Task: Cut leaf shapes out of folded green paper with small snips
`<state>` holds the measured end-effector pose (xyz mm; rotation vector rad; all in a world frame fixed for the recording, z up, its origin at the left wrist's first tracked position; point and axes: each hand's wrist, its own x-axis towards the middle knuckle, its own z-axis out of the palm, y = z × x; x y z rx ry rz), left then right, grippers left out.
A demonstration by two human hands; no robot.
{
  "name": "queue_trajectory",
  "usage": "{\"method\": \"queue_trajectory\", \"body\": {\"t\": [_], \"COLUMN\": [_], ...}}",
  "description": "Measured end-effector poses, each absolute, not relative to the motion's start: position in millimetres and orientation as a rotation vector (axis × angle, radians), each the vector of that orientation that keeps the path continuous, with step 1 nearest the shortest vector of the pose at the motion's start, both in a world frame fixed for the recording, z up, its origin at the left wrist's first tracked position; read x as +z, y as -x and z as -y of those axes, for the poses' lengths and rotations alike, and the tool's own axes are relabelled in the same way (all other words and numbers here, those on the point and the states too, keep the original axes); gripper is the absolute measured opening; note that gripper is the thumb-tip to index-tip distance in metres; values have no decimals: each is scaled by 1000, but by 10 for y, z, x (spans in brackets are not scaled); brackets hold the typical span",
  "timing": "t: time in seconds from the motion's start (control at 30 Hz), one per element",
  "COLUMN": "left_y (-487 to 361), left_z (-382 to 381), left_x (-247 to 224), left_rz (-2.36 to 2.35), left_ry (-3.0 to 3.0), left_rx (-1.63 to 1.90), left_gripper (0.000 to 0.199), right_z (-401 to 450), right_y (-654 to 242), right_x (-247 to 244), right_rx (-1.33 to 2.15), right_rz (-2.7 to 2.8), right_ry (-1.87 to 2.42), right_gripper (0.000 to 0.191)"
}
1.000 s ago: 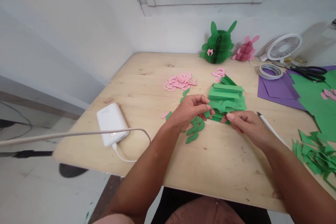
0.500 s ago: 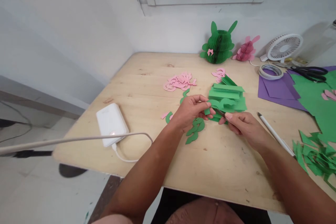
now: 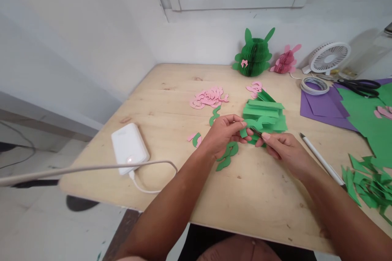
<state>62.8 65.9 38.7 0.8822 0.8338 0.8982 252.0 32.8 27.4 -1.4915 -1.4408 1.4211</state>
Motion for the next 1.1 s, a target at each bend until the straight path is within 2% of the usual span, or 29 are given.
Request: {"method": "queue_trajectory", "body": {"t": [1.1], "left_y": [-606], "left_z": [-671], "left_x": [395], "left_rz": [-868], "left_ry": [-917], "left_rx": [819], "left_gripper": [12], "right_z": [-326], "right_y": [-2513], "right_x": [287], "right_rx": [1367], "right_rz": [1515], "right_ry": [1564], "right_gripper": [49]}}
